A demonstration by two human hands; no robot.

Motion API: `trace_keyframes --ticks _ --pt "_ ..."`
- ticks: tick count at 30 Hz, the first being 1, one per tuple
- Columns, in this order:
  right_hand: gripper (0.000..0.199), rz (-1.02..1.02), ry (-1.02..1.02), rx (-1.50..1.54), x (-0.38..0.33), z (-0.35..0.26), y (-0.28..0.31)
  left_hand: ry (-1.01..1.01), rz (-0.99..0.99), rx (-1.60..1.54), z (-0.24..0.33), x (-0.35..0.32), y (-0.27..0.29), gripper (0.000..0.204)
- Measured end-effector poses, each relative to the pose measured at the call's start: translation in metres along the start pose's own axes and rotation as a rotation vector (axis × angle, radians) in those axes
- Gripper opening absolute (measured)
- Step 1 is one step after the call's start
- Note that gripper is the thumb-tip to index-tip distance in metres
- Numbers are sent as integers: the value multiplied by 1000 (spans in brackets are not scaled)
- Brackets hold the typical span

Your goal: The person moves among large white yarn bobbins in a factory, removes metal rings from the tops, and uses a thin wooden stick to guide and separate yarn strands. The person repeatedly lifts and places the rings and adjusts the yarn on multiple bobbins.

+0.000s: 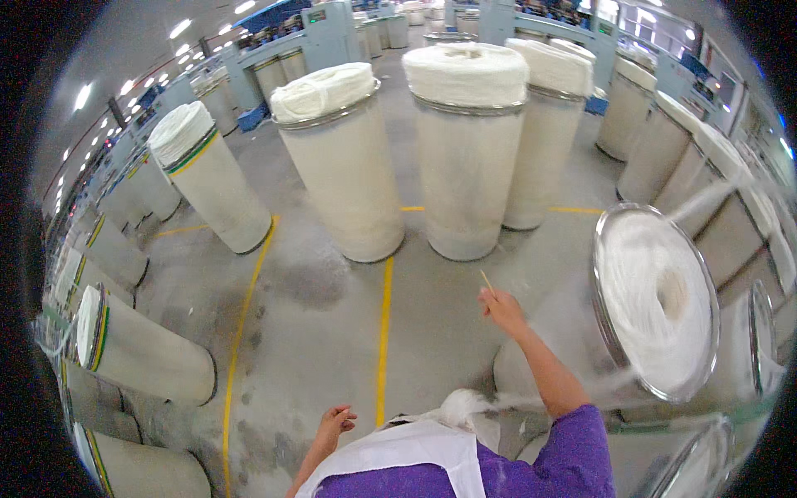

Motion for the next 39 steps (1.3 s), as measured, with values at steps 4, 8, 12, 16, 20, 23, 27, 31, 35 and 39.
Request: trace_keyframes --ticks 4,8,12,16,20,23,27,31,35,39 --pt "48 -137 193 -104 184 -74 -25 -112 196 -94 49 36 22 31" --pt "47 -96 332 -284 360 -133 -46 43 318 -146 82 93 38 28" --pt "45 -19 481 -574 489 -166 -35 57 294 -80 155 163 43 30" --pt "42 90 443 -763 590 -174 -8 -74 178 -70 249 227 40 31" --pt "40 245 493 -964 662 -157 31 -181 158 42 323 285 35 32" --pt "33 369 523 -1037 699 -145 52 -205 199 23 363 320 26 30" --pt "28 272 403 -1019 731 -125 50 -127 202 152 425 358 -19 30" --pt "22 78 339 -899 746 -105 44 -229 3 317 503 398 -94 38" --pt "28 106 485 -749 734 -91 60 -334 -190 511 598 448 -182 40" --pt "35 178 632 -854 687 -69 103 -732 -176 890 695 464 -268 36"
Point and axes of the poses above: each hand's wrist, its own x-axis towards the middle knuckle, its own y-axis out of the back of the hand, z = x × y, the point moved 1 cm from there along x, towards the middle knuckle, and after that the axes turned 10 degrees about y, right-handed, at the moved point
